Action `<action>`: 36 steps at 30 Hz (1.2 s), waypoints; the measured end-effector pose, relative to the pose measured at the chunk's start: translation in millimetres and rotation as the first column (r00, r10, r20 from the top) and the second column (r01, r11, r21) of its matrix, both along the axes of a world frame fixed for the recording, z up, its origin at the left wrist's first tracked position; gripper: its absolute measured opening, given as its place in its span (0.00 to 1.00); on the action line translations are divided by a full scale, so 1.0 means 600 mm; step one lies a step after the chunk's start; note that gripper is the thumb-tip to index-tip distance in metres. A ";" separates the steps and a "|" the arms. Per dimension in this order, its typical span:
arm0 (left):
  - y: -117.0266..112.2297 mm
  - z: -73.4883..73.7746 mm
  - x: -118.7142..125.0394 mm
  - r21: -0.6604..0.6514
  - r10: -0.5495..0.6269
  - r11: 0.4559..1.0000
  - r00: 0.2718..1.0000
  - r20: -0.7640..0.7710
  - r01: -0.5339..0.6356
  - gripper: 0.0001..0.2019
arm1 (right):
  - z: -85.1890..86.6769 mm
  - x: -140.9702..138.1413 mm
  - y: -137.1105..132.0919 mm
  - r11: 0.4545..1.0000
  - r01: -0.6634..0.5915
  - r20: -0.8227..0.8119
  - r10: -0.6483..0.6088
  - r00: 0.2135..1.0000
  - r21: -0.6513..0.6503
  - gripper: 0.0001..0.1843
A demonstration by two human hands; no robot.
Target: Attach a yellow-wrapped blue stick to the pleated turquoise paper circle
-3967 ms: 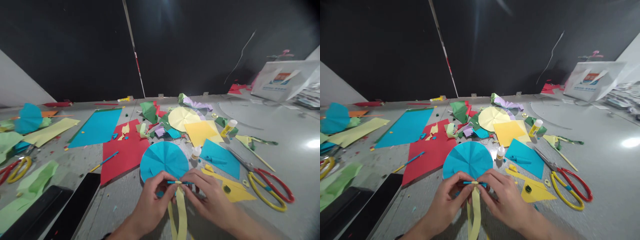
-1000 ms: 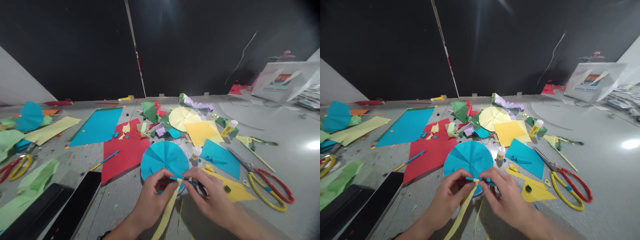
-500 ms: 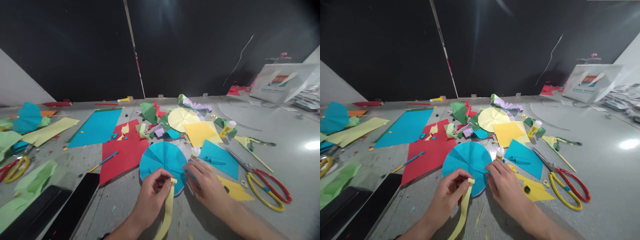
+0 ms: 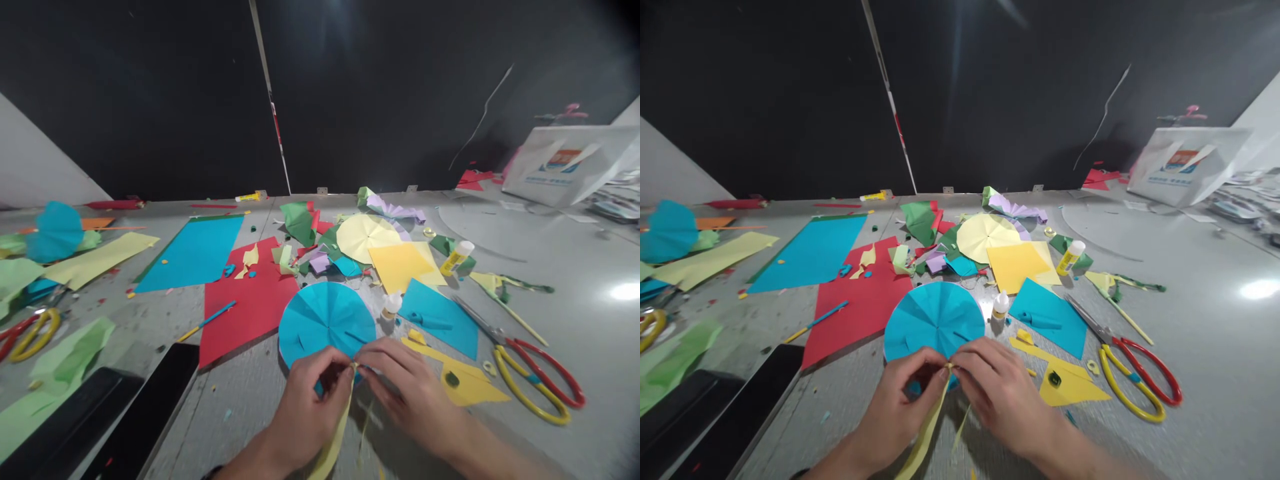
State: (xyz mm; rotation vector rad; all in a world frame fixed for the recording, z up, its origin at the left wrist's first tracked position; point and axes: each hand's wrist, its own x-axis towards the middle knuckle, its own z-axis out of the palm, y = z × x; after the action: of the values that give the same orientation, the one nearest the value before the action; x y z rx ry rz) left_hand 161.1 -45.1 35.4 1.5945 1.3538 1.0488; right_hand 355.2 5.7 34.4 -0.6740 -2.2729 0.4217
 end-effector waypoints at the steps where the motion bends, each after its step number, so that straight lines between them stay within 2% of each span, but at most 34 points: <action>1: 0.000 0.001 0.000 0.006 -0.001 1.000 1.000 -0.011 0.001 0.12 | 0.000 0.000 0.000 1.000 0.003 -0.006 -0.003 1.000 -0.001 0.08; 14: -0.003 0.008 0.004 0.126 0.013 0.992 0.994 -0.110 0.001 0.11 | 0.004 -0.001 0.003 1.000 -0.005 -0.057 0.004 0.998 -0.005 0.09; 36: -0.003 0.009 0.001 0.199 0.029 0.980 0.990 -0.140 -0.001 0.10 | 0.012 -0.001 0.001 0.999 -0.012 -0.061 0.011 0.998 -0.032 0.08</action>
State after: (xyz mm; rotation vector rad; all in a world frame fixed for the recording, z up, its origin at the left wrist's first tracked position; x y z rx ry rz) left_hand 161.7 -46.7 41.0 1.8382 1.3917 1.1270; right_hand 354.3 6.0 41.7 -0.6560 -2.2182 0.4789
